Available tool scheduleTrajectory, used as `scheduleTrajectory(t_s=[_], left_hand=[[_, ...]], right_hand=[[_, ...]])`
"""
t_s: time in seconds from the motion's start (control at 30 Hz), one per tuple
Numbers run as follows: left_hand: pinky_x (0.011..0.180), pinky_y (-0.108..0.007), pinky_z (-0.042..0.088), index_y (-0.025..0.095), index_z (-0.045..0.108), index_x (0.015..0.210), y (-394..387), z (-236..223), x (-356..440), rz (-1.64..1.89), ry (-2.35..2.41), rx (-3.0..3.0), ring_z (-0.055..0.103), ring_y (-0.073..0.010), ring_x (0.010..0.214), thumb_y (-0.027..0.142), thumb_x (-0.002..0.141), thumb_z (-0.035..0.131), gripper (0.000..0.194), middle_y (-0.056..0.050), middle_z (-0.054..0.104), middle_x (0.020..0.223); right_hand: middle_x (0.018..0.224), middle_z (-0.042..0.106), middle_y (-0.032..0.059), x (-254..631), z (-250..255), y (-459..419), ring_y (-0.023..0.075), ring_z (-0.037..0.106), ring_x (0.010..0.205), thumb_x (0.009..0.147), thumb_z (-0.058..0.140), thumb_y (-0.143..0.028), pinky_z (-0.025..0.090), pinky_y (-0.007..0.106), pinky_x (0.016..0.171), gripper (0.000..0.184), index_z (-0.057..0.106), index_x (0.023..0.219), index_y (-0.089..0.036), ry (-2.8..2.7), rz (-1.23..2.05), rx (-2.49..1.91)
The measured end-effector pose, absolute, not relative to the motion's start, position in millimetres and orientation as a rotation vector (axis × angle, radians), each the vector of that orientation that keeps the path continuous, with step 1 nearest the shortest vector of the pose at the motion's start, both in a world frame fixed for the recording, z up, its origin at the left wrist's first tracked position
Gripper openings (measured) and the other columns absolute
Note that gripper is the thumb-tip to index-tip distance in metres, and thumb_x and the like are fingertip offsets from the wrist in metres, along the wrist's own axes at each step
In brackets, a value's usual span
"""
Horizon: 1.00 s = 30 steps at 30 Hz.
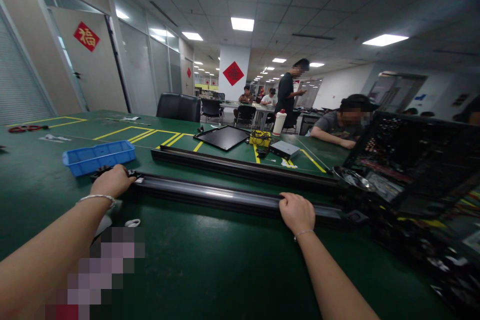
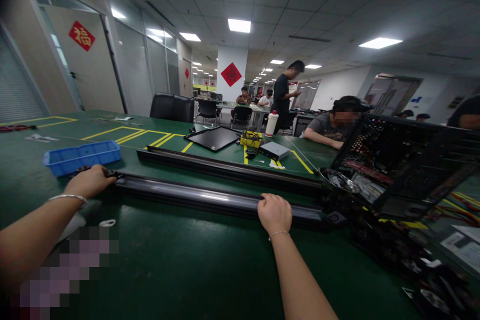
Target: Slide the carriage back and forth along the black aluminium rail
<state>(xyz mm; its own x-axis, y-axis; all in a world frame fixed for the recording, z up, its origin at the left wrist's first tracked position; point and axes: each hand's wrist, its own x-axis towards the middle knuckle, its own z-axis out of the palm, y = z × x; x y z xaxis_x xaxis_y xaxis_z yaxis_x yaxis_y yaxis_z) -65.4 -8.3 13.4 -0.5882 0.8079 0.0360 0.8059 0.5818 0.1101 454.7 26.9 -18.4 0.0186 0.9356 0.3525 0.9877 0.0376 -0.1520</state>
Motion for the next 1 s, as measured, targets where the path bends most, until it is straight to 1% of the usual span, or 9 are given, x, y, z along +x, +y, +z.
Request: scheduleTrajectory(t_s=[0.17, 0.33, 0.6, 1.0], left_hand=[[0.074, -0.034, 0.045, 0.012, 0.059, 0.104, -9.6, 16.2, -66.1, 0.17, 2.764, 1.438, 0.063, -0.0295, 0.092, 0.045, 0.077, 0.047, 0.044, -0.019, 0.067, 0.101], [0.077, -0.034, 0.045, 0.013, 0.059, 0.107, -9.2, 15.2, -66.9, 0.193, 2.769, 1.417, 0.062, -0.0293, 0.095, 0.045, 0.077, 0.046, 0.046, -0.018, 0.066, 0.104], [0.077, -0.034, 0.045, 0.015, 0.059, 0.112, -9.9, 10.1, -71.3, 0.229, 2.763, 1.376, 0.06, -0.0299, 0.098, 0.049, 0.076, 0.045, 0.051, -0.016, 0.064, 0.109], [0.076, -0.038, 0.043, 0.021, 0.06, 0.112, -9.7, 13.7, -75.3, 0.227, 2.761, 1.313, 0.058, -0.0316, 0.101, 0.056, 0.074, 0.047, 0.054, -0.013, 0.063, 0.115]], right_hand=[[0.111, 0.065, 0.0011, 454.9, -17.7, 27.0, 0.0167, 0.055, 0.104, 0.08, 0.035, -0.024, 0.034, 0.031, 0.091, 0.039, 0.067, 0.103, -0.024, -1.973, -0.179, -1.946], [0.111, 0.065, 0.0016, 453.5, -13.9, 24.4, 0.0173, 0.054, 0.105, 0.081, 0.035, -0.025, 0.034, 0.032, 0.091, 0.04, 0.067, 0.104, -0.023, -1.975, -0.159, -1.959], [0.111, 0.065, 0.0018, 452.6, -14.6, 25.1, 0.0172, 0.055, 0.105, 0.081, 0.035, -0.025, 0.034, 0.031, 0.091, 0.039, 0.067, 0.104, -0.023, -1.969, -0.179, -1.962], [0.11, 0.066, 0.0012, 454.3, -17.7, 27.4, 0.0172, 0.055, 0.103, 0.081, 0.035, -0.024, 0.034, 0.032, 0.089, 0.039, 0.067, 0.103, -0.023, -1.97, -0.197, -1.957]])
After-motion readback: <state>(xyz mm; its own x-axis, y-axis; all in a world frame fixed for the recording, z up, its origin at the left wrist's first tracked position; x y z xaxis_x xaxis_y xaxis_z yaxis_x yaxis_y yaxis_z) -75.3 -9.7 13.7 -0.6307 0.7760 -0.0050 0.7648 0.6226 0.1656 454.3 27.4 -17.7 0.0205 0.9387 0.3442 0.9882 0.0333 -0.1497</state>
